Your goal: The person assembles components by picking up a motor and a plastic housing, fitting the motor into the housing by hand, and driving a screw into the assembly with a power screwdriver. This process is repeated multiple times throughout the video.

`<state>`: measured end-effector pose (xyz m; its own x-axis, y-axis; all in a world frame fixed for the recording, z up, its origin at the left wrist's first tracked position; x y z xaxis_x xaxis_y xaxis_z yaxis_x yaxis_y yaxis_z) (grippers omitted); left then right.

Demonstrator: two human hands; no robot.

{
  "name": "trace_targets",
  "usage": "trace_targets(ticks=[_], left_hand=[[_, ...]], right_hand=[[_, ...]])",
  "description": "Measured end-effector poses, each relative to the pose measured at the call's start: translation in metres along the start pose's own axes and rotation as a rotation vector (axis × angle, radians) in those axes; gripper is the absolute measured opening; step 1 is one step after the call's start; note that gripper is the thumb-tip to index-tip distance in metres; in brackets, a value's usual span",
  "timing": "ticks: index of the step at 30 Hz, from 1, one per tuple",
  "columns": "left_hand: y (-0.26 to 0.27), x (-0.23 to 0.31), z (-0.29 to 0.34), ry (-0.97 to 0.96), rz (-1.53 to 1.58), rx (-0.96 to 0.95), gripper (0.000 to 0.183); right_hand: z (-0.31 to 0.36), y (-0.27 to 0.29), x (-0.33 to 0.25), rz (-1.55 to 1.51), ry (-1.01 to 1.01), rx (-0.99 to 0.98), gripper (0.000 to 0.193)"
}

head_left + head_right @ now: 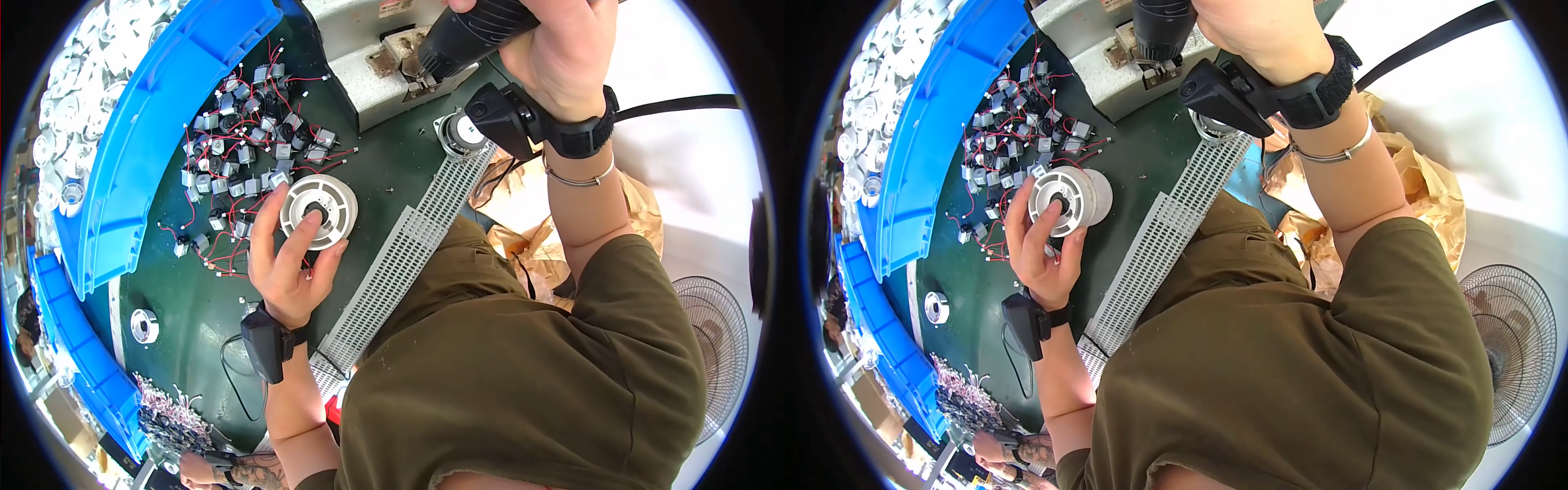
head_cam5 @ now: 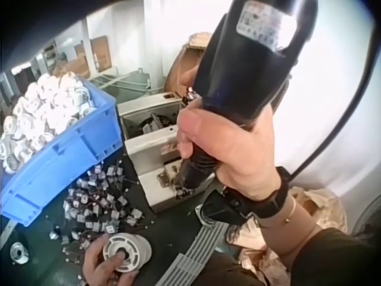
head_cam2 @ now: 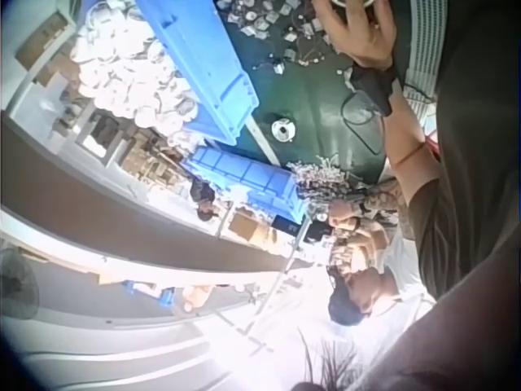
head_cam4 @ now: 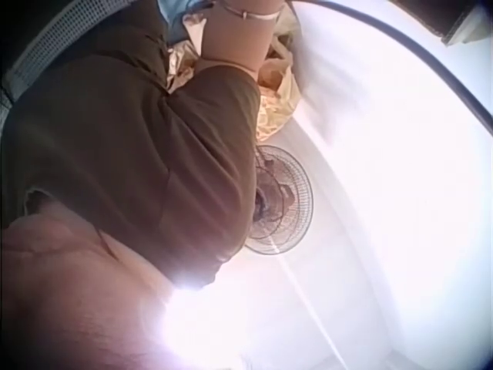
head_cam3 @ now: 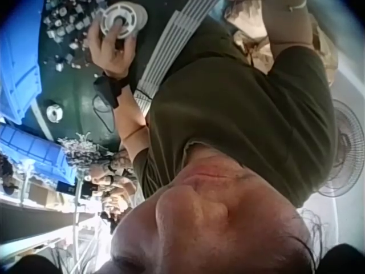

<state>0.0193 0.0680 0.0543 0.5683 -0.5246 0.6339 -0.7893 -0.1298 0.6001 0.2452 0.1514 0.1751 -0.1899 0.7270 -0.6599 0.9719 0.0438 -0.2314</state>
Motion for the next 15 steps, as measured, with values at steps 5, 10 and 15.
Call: trace_targets(ticks=[5, 10, 15], left_hand=[[0.0, 0.003, -0.001, -0.015, -0.005, 0.005, 0.045], [0.001, 0.001, 0.001, -0.005, -0.004, 0.015, 0.042], [0.001, 0.005, -0.003, -0.012, 0.009, 0.011, 0.039]], right_hand=[[-0.007, 0.0, 0.018, -0.514, -0.049, 0.066, 0.032], [-0.009, -0.004, 0.017, -0.151, -0.025, 0.006, 0.027], [0.009, -0.004, 0.0, 0.002, -0.051, -0.059, 0.032]])
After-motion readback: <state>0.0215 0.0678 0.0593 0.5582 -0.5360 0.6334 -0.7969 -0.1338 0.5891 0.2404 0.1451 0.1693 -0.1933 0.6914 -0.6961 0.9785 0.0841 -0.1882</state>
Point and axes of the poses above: each hand's wrist, its own z-axis away from the middle knuckle, its own y-axis out of the back of the hand, x = y × z, the point moved 9 cm from there along -z, towards the middle knuckle, and after that the axes turned 13 degrees about y, right-handed, at the moved point
